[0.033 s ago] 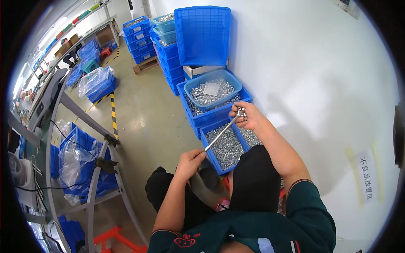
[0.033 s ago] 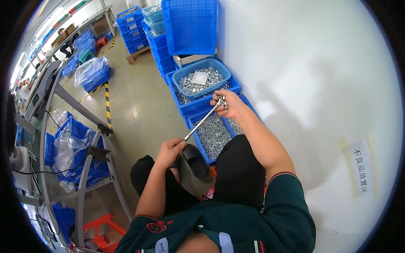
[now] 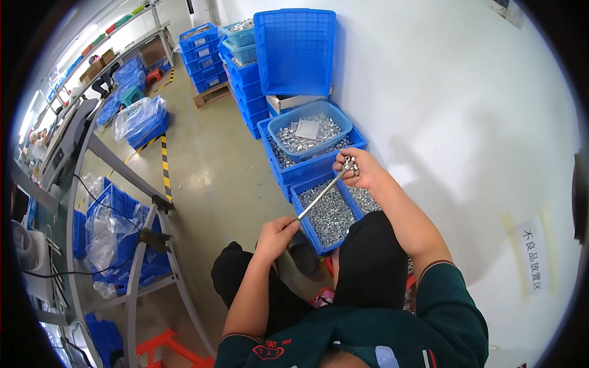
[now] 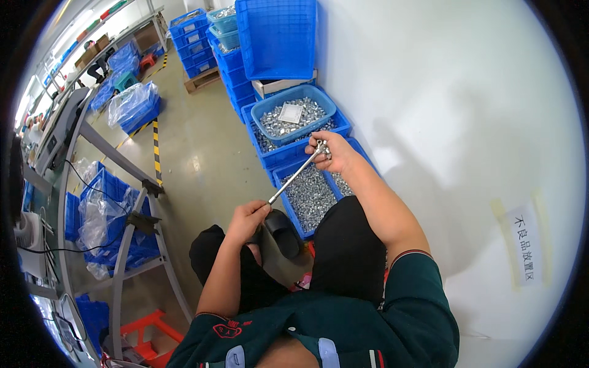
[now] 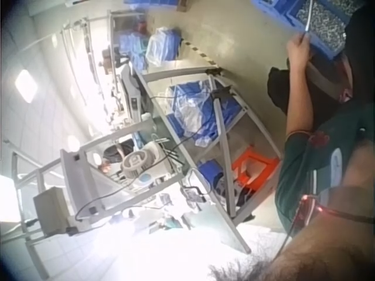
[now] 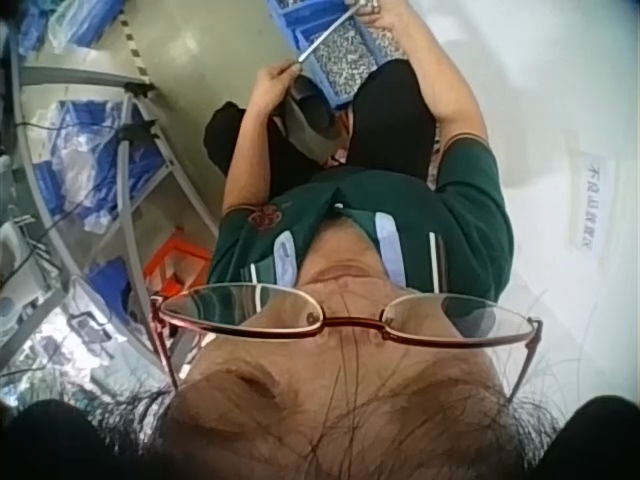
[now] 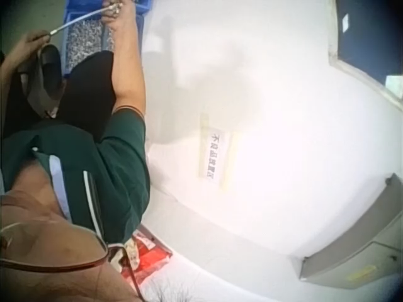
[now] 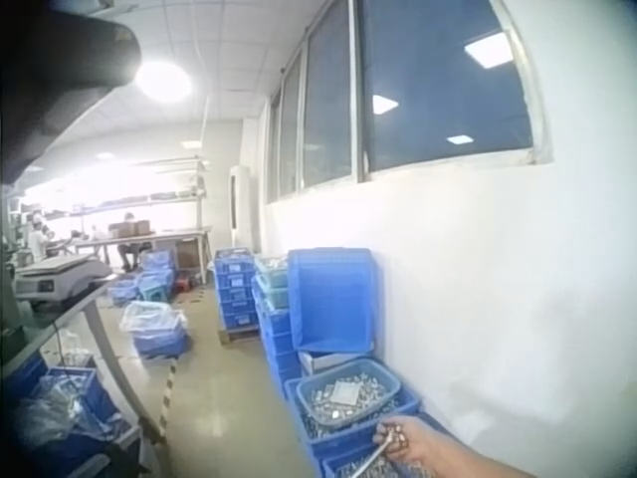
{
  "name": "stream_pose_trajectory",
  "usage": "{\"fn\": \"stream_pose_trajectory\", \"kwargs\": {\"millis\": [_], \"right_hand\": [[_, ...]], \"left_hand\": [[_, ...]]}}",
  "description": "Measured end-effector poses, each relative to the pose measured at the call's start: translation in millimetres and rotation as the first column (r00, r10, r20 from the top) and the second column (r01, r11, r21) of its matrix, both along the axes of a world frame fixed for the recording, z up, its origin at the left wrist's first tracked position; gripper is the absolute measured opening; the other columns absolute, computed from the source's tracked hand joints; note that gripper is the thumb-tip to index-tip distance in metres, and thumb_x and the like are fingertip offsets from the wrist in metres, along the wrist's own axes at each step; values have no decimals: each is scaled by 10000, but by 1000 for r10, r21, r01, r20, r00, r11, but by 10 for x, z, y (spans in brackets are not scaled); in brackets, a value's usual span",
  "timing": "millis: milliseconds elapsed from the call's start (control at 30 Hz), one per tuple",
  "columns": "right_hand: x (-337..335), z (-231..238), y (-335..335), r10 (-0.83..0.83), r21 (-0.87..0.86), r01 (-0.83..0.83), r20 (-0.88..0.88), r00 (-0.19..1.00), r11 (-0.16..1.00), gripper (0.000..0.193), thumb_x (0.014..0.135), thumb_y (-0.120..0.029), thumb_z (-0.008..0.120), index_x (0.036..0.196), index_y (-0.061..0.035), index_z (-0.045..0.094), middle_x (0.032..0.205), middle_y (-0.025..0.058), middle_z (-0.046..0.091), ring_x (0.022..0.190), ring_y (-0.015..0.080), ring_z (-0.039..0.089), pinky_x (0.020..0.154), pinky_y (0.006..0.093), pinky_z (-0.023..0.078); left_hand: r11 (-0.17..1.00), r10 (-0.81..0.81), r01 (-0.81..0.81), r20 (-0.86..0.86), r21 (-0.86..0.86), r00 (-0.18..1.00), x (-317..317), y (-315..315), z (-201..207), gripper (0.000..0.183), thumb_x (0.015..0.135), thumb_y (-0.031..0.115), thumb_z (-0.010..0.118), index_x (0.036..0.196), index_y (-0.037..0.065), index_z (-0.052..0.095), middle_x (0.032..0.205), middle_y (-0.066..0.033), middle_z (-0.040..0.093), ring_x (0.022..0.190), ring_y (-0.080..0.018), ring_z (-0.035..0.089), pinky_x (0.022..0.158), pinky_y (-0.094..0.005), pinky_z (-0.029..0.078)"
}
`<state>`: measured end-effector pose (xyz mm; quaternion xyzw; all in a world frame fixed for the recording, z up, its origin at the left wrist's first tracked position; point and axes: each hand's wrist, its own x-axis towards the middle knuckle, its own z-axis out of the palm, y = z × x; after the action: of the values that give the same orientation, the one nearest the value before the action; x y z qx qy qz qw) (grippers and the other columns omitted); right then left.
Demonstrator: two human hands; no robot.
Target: Sorting small metal rings from a blue storage bin and threading them onto a metal rod for inspection or collection.
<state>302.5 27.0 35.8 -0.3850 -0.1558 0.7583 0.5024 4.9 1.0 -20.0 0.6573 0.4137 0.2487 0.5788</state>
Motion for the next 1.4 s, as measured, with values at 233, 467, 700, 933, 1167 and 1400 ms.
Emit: {"fn": "stream_pose_trajectory", "kwargs": {"millis": [233,467,700,933,1167,1400], "right_hand": [[-78,21,3,12,-19,-11,51,999,1000,238,849,-276,474,681,-108,486,671,49,522,397,80,359,305,198,249],[-122,24,3,-38,-13,39,38,999,999,224,841,-265,499,681,-109,483,670,53,521,399,82,359,308,199,248],[-140,1,35,-104,-26,108,132,986,994,235,847,-266,502,674,-108,479,672,59,519,414,83,369,307,198,245],[-157,58,28,-100,6,101,-43,994,995,382,882,-426,464,676,-105,485,673,42,488,402,66,342,300,183,238],[-70,24,23,-114,-15,113,-123,986,993,389,893,-426,453,710,-93,534,691,75,522,412,74,354,322,192,250],[-36,-51,39,-137,14,140,-122,983,990,316,848,-359,570,714,-72,554,716,88,545,415,74,399,310,178,264]], "left_hand": [[1000,19,-19,-13,-4,1000,15,-33,83,215,849,198,572,880,-8,624,648,9,514,610,-77,465,552,-244,380],[999,50,-50,15,7,999,38,-86,64,216,839,189,585,905,-9,639,610,0,529,564,-72,479,533,-245,401],[986,99,-90,-53,142,994,66,-97,31,223,840,188,576,914,-17,626,645,1,522,607,-76,476,552,-249,389],[996,84,-84,14,-3,996,145,-108,108,215,846,189,568,866,-16,626,642,4,533,616,-71,474,553,-233,367],[988,26,-1,163,-153,986,197,-71,34,207,869,179,532,843,-7,617,623,18,510,593,-70,445,548,-223,341],[979,5,31,176,-200,984,208,-52,8,218,872,191,521,844,0,621,621,13,520,593,-67,438,555,-220,335]]}}
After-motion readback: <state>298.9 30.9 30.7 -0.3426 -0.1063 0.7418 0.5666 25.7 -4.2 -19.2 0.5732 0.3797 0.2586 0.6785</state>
